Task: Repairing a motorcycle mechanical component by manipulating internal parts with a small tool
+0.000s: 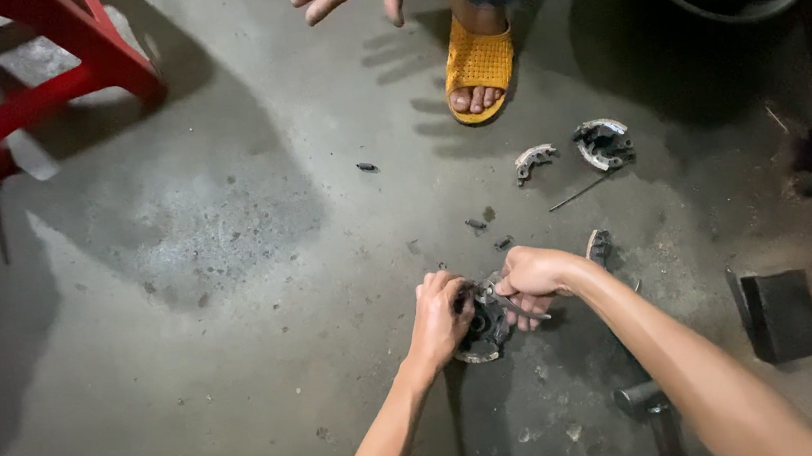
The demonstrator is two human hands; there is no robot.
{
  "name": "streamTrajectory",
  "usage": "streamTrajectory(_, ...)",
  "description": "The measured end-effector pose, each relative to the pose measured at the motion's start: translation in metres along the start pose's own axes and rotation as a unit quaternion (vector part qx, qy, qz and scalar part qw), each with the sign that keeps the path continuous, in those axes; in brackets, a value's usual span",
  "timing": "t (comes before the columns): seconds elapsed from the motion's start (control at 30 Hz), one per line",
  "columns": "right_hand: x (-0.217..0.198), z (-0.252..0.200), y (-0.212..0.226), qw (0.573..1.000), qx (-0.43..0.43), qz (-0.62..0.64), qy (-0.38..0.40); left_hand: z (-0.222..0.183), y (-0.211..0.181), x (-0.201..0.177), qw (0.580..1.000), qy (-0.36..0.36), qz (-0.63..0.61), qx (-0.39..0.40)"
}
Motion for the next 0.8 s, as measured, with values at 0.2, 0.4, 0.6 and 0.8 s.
streamTrajectory(0.2,0.005,-0.006,0.009,1.000,-0.004,-0.013,-0.012,-0.001,-0.002,-0.002,1.000,-0.006,0.002,0.004)
streamTrajectory(0.4,0.002,-0.002,0.005,1.000,-0.017,-0.007,-0.015,-0.001,0.003,0.005,1.000,-0.018,0.003,0.011)
streamTrajectory(0.6,0.008,-0.020,0.021,0.999,-0.030,-0.027,-0.035,-0.001,0.009,0.006,0.999,-0.023,0.007,0.021)
streamTrajectory(0.8,0.007,-0.009,0.010,0.998,-0.040,-0.027,-0.041,0.000,-0.001,-0.003,0.999,-0.030,-0.009,0.012)
Point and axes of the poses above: each hand's wrist, its own z-axis towards the middle knuckle, its own x-axis out of the palm, y = z × x, the point moved 7 cm from there along z, towards the middle knuckle, and after that the axes turned 4 degrees about z, right-handed, at the moved point
